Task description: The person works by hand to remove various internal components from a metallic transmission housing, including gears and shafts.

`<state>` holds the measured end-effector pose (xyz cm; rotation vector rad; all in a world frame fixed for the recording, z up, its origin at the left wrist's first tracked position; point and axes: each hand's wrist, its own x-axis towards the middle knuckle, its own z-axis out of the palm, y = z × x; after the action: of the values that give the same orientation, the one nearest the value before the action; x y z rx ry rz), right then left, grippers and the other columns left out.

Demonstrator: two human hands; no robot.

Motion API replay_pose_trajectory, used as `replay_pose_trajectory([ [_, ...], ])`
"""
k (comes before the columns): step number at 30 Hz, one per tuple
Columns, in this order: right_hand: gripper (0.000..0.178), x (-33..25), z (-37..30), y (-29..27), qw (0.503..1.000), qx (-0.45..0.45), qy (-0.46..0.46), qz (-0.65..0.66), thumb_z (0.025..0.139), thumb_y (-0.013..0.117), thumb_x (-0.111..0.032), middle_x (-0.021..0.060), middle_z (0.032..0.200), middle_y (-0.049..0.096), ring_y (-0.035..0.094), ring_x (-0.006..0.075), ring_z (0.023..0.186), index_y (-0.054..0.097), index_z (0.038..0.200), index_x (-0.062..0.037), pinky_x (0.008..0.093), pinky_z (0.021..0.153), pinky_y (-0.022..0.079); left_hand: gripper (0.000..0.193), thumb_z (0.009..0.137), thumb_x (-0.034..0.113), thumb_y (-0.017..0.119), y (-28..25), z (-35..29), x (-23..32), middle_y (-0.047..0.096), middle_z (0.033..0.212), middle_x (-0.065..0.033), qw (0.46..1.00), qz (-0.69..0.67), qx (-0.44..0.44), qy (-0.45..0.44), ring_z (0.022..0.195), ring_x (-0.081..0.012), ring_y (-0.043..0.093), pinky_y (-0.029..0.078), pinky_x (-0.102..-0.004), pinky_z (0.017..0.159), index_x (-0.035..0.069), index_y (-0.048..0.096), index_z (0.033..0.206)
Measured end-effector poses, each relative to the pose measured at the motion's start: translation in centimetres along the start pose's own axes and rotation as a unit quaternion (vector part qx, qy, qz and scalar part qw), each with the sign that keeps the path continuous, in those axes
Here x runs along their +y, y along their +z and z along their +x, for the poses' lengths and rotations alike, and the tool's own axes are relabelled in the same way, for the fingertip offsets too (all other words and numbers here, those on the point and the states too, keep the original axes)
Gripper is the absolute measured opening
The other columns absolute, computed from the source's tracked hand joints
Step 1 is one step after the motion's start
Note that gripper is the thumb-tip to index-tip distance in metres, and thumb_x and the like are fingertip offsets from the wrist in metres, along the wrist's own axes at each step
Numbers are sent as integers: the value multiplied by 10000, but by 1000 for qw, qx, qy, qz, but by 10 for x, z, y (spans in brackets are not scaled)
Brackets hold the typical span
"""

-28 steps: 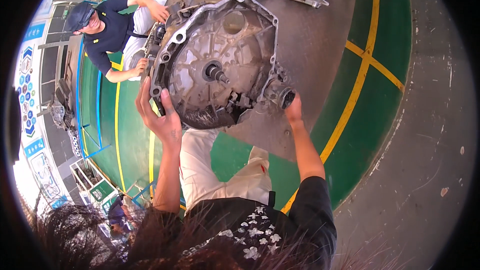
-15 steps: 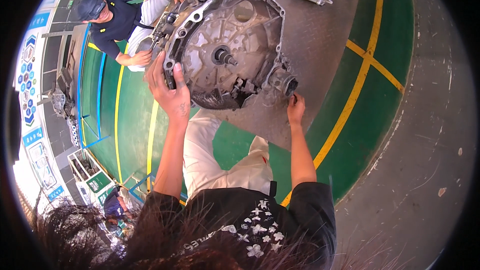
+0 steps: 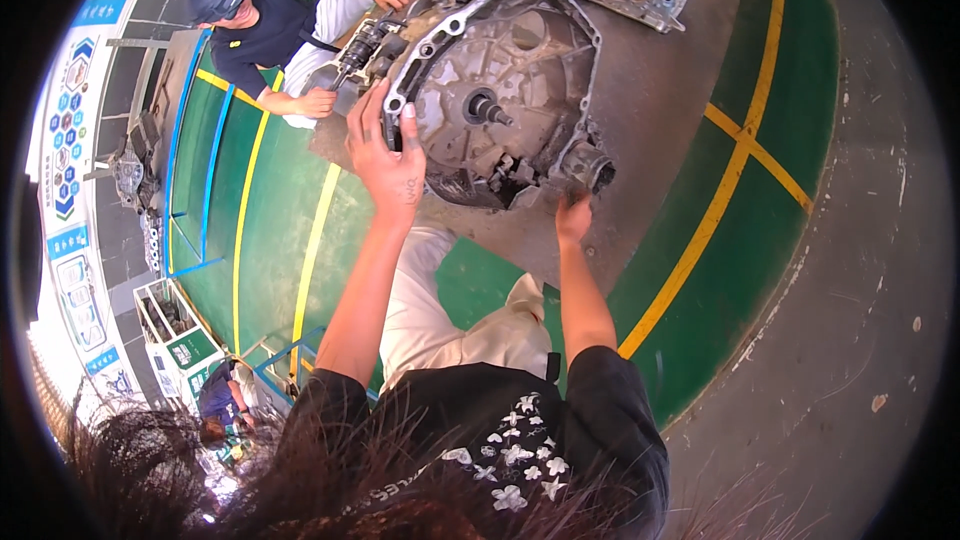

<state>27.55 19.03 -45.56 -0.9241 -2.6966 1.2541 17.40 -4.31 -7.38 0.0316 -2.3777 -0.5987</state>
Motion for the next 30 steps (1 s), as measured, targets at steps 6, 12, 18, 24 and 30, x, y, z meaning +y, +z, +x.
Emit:
replay_pose_trajectory([
  [6,330,-1,15,14,981,-86,-5,-173,930,623,-354,170,1108,716,665,405,1048,679,1201,-174,499,907,528,394,936,201,679,-3,1,-1,623,1292,-143,1000,-6,0,-12,1205,-341,579,417,-456,1053,78,599,1303],
  [12,308,15,-44,-27,989,-131,-27,-54,916,639,-333,186,947,702,665,425,918,655,1045,-54,512,818,509,443,903,211,702,-10,0,1,600,1302,-88,999,-26,6,-29,1155,-305,584,418,-451,1034,132,607,1328],
  [18,145,8,-121,-90,966,-167,19,197,933,685,-167,45,832,599,574,197,747,633,988,-44,348,708,477,435,910,201,687,-28,-5,13,575,1349,-100,998,-41,9,-42,1204,-339,542,376,-471,1074,121,599,1328],
  [24,113,-79,-140,-204,858,-339,97,373,955,681,-122,-59,832,498,444,53,712,664,1043,-53,244,644,393,452,939,178,635,-47,-126,62,557,1382,-134,928,-218,-281,107,1321,-316,495,307,-495,1188,102,560,1378],
  [30,116,-118,-132,-257,749,-366,121,539,996,624,-103,-61,888,538,386,36,692,639,1093,-41,207,625,315,322,1035,178,535,-27,-204,93,624,1261,-158,844,-328,-419,-70,1178,-339,610,468,-381,1013,63,596,1330],
])
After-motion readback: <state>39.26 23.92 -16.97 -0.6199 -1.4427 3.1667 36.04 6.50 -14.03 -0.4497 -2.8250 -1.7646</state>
